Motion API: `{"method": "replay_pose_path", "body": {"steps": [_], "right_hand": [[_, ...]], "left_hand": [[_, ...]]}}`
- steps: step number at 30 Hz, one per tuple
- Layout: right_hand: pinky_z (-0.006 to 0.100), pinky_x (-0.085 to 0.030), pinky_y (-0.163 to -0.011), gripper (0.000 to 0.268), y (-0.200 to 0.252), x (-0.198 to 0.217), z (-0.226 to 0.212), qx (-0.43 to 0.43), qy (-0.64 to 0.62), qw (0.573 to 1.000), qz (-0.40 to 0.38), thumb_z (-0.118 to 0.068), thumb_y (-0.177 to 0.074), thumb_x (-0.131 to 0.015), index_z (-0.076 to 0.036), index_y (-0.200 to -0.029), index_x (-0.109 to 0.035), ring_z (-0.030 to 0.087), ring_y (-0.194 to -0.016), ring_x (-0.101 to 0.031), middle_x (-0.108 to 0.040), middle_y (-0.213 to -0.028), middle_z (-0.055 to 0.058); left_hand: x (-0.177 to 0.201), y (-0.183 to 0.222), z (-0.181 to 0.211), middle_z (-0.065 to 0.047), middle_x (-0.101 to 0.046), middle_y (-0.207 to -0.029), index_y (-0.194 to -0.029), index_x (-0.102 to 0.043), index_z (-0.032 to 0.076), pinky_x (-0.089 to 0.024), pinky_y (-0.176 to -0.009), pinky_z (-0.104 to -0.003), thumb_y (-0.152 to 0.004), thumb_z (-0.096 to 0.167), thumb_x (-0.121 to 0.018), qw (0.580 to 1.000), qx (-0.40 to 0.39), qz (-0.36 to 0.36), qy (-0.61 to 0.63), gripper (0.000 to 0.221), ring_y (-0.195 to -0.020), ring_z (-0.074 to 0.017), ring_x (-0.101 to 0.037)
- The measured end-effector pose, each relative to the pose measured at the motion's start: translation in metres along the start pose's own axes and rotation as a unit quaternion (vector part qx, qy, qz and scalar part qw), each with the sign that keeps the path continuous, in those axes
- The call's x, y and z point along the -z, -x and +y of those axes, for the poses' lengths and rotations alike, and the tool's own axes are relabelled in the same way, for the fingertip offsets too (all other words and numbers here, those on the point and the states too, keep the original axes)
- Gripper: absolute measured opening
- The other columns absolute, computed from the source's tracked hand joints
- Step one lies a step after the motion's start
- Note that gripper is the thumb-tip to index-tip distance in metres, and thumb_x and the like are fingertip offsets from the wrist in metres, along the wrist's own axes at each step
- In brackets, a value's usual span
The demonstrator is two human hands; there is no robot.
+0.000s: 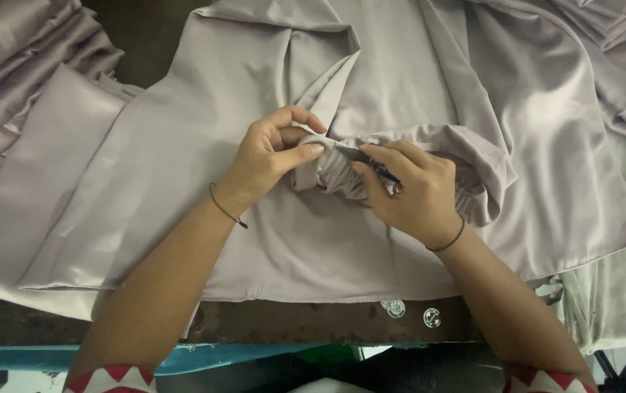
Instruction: Trimming loose threads from a garment using thread snips
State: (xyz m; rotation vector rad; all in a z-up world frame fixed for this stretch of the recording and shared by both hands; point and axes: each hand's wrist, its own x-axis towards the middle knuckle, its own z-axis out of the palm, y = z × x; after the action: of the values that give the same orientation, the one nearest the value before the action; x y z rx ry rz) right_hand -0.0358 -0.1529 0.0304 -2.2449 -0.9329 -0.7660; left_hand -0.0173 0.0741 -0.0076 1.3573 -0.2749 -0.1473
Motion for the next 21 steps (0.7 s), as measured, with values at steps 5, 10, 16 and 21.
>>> {"method": "replay_pose_path", "body": {"steps": [5, 10, 16, 21], "right_hand": [[0.039, -0.058, -0.06, 0.023, 0.0032, -0.0047, 0.0039, 0.001, -0.008, 1.0, 0.01, -0.011, -0.083, -0.087, -0.003, -0.103, -0.079, 0.035, -0.067, -0.072, -0.072, -0.084, 0.012], [0.039, -0.058, -0.059, 0.021, 0.0039, -0.0046, 0.004, -0.004, -0.016, 1.0, 0.011, -0.011, -0.086, -0.085, -0.003, -0.103, -0.078, 0.035, -0.066, -0.072, -0.071, -0.084, 0.012], [0.037, -0.057, -0.057, 0.016, 0.0039, -0.0044, 0.0066, 0.012, -0.016, 1.0, 0.021, -0.009, -0.088, -0.083, -0.002, -0.102, -0.078, 0.033, -0.064, -0.071, -0.07, -0.081, 0.01], [0.038, -0.056, -0.052, 0.015, 0.0031, -0.004, 0.0038, 0.02, 0.0, 1.0, 0.023, -0.008, -0.089, -0.081, -0.002, -0.102, -0.077, 0.032, -0.06, -0.068, -0.068, -0.08, 0.01]], "left_hand": [[-0.0003, 0.0005, 0.0038, -0.01, -0.075, -0.086, -0.113, -0.065, 0.007, -0.05, -0.07, -0.019, -0.088, 0.005, -0.073, 1.0, -0.002, -0.006, -0.004, 0.026, -0.074, -0.0063, -0.061], [-0.0007, 0.0006, 0.0054, -0.01, -0.074, -0.086, -0.113, -0.065, 0.007, -0.05, -0.071, -0.019, -0.088, 0.005, -0.073, 1.0, -0.003, -0.006, -0.004, 0.026, -0.074, -0.0057, -0.061], [0.0019, 0.0001, 0.0035, -0.01, -0.074, -0.087, -0.113, -0.065, 0.007, -0.051, -0.07, -0.019, -0.088, 0.005, -0.074, 1.0, -0.003, -0.014, 0.005, 0.027, -0.074, -0.0058, -0.061], [0.0011, 0.0008, 0.003, -0.009, -0.074, -0.086, -0.112, -0.065, 0.006, -0.051, -0.069, -0.019, -0.088, 0.004, -0.074, 1.0, -0.003, -0.01, 0.01, 0.026, -0.073, -0.0051, -0.061]]}}
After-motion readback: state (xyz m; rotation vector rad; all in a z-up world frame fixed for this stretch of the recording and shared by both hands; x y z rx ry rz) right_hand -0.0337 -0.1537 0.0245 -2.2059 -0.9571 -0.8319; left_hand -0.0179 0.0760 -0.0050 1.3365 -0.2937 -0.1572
